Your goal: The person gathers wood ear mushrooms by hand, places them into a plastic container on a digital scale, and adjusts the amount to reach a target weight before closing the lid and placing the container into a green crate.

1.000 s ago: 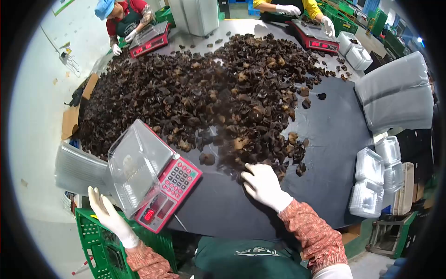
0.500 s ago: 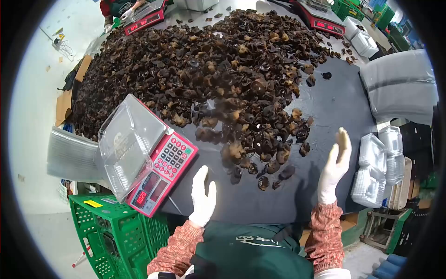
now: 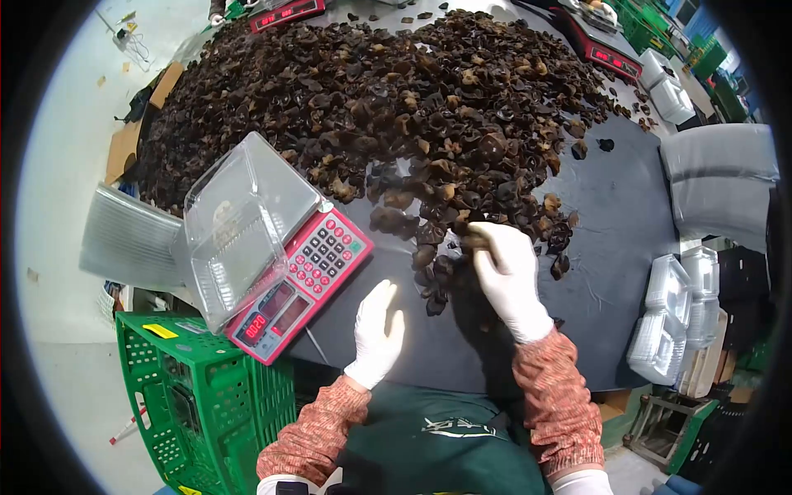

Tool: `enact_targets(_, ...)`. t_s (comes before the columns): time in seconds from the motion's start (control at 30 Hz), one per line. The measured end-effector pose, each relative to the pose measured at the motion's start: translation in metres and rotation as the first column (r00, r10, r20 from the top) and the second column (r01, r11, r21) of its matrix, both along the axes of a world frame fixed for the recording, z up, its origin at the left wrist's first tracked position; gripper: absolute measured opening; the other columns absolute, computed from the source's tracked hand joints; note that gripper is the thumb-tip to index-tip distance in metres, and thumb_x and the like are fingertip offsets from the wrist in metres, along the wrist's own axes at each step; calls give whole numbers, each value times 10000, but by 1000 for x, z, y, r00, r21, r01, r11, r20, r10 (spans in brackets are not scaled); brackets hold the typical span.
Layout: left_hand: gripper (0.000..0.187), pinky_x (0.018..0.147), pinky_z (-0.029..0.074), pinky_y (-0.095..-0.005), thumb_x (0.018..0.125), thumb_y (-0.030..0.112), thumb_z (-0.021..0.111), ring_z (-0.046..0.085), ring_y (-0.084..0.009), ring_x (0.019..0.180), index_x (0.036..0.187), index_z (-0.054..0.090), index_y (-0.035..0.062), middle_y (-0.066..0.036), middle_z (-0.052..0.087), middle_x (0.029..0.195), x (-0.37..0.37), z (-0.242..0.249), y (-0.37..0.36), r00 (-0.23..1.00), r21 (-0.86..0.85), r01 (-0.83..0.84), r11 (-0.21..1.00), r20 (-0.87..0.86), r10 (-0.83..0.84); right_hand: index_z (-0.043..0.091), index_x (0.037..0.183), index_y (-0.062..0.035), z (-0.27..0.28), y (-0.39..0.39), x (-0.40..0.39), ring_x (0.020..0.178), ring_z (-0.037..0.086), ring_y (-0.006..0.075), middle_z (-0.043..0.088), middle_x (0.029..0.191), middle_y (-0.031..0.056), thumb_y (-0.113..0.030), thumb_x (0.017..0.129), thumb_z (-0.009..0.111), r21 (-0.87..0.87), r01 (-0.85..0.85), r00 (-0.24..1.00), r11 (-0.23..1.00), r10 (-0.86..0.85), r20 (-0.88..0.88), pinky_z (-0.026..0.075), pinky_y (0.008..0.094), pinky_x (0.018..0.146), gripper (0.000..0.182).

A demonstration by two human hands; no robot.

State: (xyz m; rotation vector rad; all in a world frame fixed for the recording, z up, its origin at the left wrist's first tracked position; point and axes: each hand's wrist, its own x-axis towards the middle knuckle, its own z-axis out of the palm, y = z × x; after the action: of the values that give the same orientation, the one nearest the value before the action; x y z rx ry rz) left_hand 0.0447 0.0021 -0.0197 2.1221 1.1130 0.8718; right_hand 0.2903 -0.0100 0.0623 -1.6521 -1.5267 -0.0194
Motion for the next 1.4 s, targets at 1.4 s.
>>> enact_targets(1.4, 441, 1119, 424, -418, 884, -10, 646, 555, -343, 1296, 1322, 606, 18, -180, 590, 1377, 3, -3, -2, 994, 99, 21, 995, -106, -11, 688, 1254, -85, -58, -116, -41, 1166, 626, 322, 636, 1347, 159, -157, 857, 721, -180, -240, 970, 954, 229, -77, 483, 439, 1005, 405)
